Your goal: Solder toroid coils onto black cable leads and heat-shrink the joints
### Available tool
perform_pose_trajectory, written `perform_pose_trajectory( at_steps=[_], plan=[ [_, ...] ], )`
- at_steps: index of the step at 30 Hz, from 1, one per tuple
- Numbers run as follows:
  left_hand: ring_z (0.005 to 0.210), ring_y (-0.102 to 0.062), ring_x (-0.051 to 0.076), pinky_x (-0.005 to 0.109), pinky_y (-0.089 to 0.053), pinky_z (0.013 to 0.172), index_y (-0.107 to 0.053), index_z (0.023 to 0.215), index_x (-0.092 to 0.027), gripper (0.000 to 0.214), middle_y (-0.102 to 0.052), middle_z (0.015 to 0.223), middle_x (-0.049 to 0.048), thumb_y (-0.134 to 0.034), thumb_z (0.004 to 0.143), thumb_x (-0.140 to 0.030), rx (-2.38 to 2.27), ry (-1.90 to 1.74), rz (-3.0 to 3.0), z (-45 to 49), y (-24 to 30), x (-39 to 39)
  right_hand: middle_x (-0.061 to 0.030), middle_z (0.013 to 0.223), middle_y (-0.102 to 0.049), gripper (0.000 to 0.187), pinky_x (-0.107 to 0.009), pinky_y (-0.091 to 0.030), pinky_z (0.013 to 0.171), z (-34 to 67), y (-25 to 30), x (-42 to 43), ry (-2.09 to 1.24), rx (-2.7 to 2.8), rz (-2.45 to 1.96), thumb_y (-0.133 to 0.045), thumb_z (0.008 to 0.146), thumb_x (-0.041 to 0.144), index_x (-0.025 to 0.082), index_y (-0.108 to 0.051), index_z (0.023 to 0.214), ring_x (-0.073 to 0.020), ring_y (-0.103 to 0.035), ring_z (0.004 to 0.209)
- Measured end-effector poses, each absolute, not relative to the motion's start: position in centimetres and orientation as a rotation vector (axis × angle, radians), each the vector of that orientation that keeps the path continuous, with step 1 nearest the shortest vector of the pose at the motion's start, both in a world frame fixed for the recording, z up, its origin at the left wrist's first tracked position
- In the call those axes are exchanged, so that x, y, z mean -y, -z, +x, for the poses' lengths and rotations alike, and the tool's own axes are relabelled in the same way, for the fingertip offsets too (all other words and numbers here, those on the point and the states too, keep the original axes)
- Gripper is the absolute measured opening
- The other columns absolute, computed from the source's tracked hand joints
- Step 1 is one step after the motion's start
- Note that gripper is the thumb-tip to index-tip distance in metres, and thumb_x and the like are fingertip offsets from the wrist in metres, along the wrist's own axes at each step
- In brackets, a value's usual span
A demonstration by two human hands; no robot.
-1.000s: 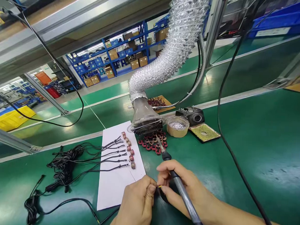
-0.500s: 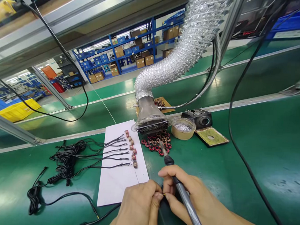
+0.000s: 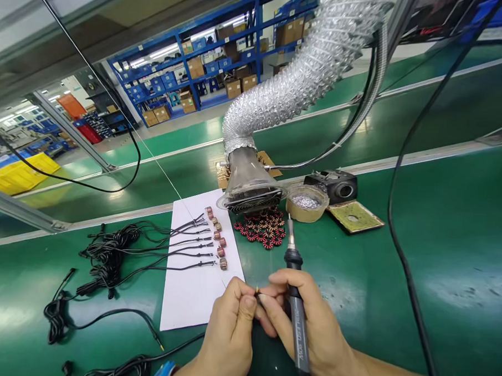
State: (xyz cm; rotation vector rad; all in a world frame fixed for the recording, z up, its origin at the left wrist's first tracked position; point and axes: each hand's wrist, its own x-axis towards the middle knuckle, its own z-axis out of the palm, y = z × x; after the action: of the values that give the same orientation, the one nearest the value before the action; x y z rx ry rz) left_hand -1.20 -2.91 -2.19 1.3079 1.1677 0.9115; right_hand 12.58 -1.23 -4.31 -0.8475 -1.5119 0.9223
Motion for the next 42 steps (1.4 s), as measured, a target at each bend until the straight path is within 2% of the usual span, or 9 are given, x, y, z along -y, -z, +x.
perform_pose_trajectory(
  at_steps=[5, 7, 10, 12, 18, 26, 32, 39, 42],
  plan=[
    [0.052, -0.04, 0.01, 0.023, -0.033, 0.057, -0.048, 0.106, -0.018, 0.034, -0.045, 0.053, -0.0079, -0.035, 0.099, -0.048, -1.175, -0.857, 1.218, -1.8, 1.5, 2.1, 0.0035, 0.074, -0.062, 0.026, -0.014, -0.053, 0.059, 13.3, 3.8, 1.3, -0.793, 1.588, -0.935, -0.054, 0.089, 0.013, 0.023, -0.042, 0.11, -0.0064, -0.062, 0.059],
    [0.054, -0.035, 0.009, 0.022, -0.029, 0.056, -0.052, 0.102, -0.018, 0.033, -0.041, 0.057, -0.0078, -0.045, 0.096, -0.049, -1.16, -0.83, 1.236, -2.2, 1.1, 1.6, 0.0022, 0.079, -0.063, 0.025, -0.013, -0.053, 0.062, 13.9, 3.7, 1.2, -0.762, 1.645, -0.917, -0.056, 0.087, 0.013, 0.023, -0.045, 0.108, -0.0065, -0.062, 0.063],
    [0.064, -0.037, 0.009, 0.022, -0.03, 0.06, -0.057, 0.089, -0.016, 0.033, -0.044, 0.069, -0.0043, -0.055, 0.09, -0.049, -1.123, -0.83, 1.275, -2.5, 0.6, 1.0, 0.0017, 0.08, -0.061, 0.025, -0.014, -0.054, 0.063, 15.0, 3.4, 0.8, -0.754, 1.729, -0.841, -0.055, 0.086, 0.011, 0.022, -0.046, 0.106, -0.0069, -0.062, 0.064],
    [0.063, -0.036, 0.009, 0.022, -0.028, 0.059, -0.057, 0.086, -0.015, 0.036, -0.044, 0.067, -0.0041, -0.055, 0.089, -0.051, -1.096, -0.809, 1.26, -2.5, 0.4, 0.8, 0.0005, 0.083, -0.062, 0.026, -0.016, -0.054, 0.065, 15.6, 3.2, 0.4, -0.733, 1.751, -0.813, -0.056, 0.086, 0.011, 0.022, -0.047, 0.107, -0.0083, -0.063, 0.068],
    [0.047, -0.026, 0.008, 0.021, -0.019, 0.046, -0.054, 0.094, -0.018, 0.04, -0.032, 0.054, -0.0094, -0.053, 0.088, -0.057, -1.05, -0.747, 1.114, -2.5, 0.7, 0.8, -0.0038, 0.096, -0.064, 0.032, -0.022, -0.057, 0.071, 16.1, 3.2, -0.4, -0.725, 1.758, -0.75, -0.056, 0.086, 0.007, 0.023, -0.048, 0.112, -0.0132, -0.066, 0.084],
    [0.047, -0.032, 0.008, 0.021, -0.027, 0.053, -0.047, 0.095, -0.019, 0.033, -0.044, 0.048, -0.0095, -0.047, 0.093, -0.052, -0.973, -0.749, 1.109, -2.5, 0.6, 0.9, -0.0047, 0.1, -0.064, 0.032, -0.02, -0.057, 0.064, 16.2, 3.6, -0.4, -0.773, 1.739, -0.727, -0.054, 0.087, 0.005, 0.024, -0.05, 0.112, -0.0136, -0.067, 0.085],
    [0.057, -0.045, 0.009, 0.022, -0.035, 0.058, -0.057, 0.077, -0.014, 0.038, -0.05, 0.062, -0.0032, -0.069, 0.077, -0.05, -1.027, -0.722, 1.088, -2.3, 0.6, 0.7, -0.0033, 0.094, -0.066, 0.031, -0.023, -0.057, 0.072, 16.5, 3.3, -0.7, -0.773, 1.793, -0.694, -0.057, 0.086, 0.006, 0.024, -0.05, 0.11, -0.0135, -0.067, 0.085],
    [0.056, -0.033, 0.007, 0.022, -0.022, 0.052, -0.058, 0.075, -0.012, 0.041, -0.045, 0.061, -0.0042, -0.075, 0.07, -0.049, -1.068, -0.577, 1.021, -2.7, 0.7, 0.7, -0.0018, 0.089, -0.067, 0.029, -0.024, -0.055, 0.07, 16.5, 3.5, -0.6, -0.773, 1.902, -0.624, -0.055, 0.087, 0.006, 0.024, -0.051, 0.109, -0.0133, -0.065, 0.079],
    [0.055, -0.031, 0.007, 0.022, -0.021, 0.051, -0.057, 0.077, -0.014, 0.034, -0.043, 0.062, -0.005, -0.07, 0.075, -0.045, -1.075, -0.509, 1.058, -2.9, 0.6, 0.9, -0.0025, 0.088, -0.066, 0.031, -0.024, -0.054, 0.07, 16.5, 3.2, -0.7, -0.704, 1.957, -0.554, -0.052, 0.086, 0.004, 0.022, -0.051, 0.111, -0.0129, -0.064, 0.078]
  ],
)
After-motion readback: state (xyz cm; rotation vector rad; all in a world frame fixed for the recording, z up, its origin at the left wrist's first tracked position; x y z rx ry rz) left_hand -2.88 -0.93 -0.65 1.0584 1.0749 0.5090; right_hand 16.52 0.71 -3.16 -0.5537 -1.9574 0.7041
